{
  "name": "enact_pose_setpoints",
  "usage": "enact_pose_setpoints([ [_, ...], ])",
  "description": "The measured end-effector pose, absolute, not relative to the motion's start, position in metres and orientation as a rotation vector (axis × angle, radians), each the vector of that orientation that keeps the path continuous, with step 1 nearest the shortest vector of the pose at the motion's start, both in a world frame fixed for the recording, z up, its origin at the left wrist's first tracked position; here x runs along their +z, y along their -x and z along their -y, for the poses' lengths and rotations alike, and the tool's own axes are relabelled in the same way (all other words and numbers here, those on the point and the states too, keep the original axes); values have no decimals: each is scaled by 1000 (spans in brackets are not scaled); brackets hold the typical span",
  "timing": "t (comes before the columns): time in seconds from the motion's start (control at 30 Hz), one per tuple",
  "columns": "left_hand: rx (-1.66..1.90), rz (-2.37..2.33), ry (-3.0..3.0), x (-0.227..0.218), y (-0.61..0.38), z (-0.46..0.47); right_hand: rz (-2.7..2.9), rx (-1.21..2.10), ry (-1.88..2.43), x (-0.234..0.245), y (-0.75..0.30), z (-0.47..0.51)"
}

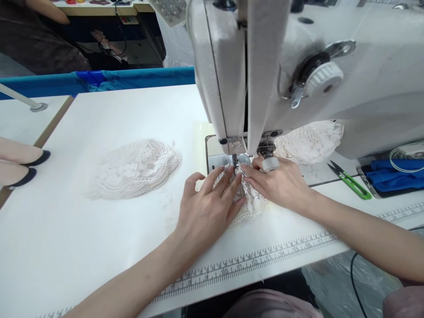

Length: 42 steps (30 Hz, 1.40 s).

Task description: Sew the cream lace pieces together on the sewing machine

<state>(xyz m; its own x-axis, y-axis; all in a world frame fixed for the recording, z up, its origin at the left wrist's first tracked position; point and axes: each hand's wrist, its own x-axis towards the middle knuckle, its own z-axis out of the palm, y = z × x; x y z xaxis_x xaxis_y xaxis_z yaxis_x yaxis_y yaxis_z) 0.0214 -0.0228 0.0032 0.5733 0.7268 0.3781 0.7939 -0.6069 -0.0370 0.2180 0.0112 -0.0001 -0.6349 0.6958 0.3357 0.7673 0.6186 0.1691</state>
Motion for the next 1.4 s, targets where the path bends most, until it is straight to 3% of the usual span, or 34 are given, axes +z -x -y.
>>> enact_pose_setpoints([
  [0.6, -483, 1302, 2612, 3, -20, 15, 2568, -426, 1218, 7, -222, -12],
  [0.7, -496, 1243, 2588, 14, -14, 20, 2571, -210, 1122, 14, -229, -9],
  [0.87, -274, 1335, 2813, 30, -5, 34, 2736, 475, 962, 28, -239, -7],
  [0.97, -218, 1374, 2884, 31, -7, 39, 2663, 636, 968, 28, -240, -8],
  [1.1, -405, 1673, 2966, 34, -9, 34, 2469, 760, 1029, 23, -236, -9],
  [1.23, -430, 1853, 3009, 44, -10, 20, 2435, 664, 1049, 16, -232, -8],
  [1.4, -300, 1733, 3029, 45, -17, -5, 2339, 184, 1012, 5, -231, -9],
])
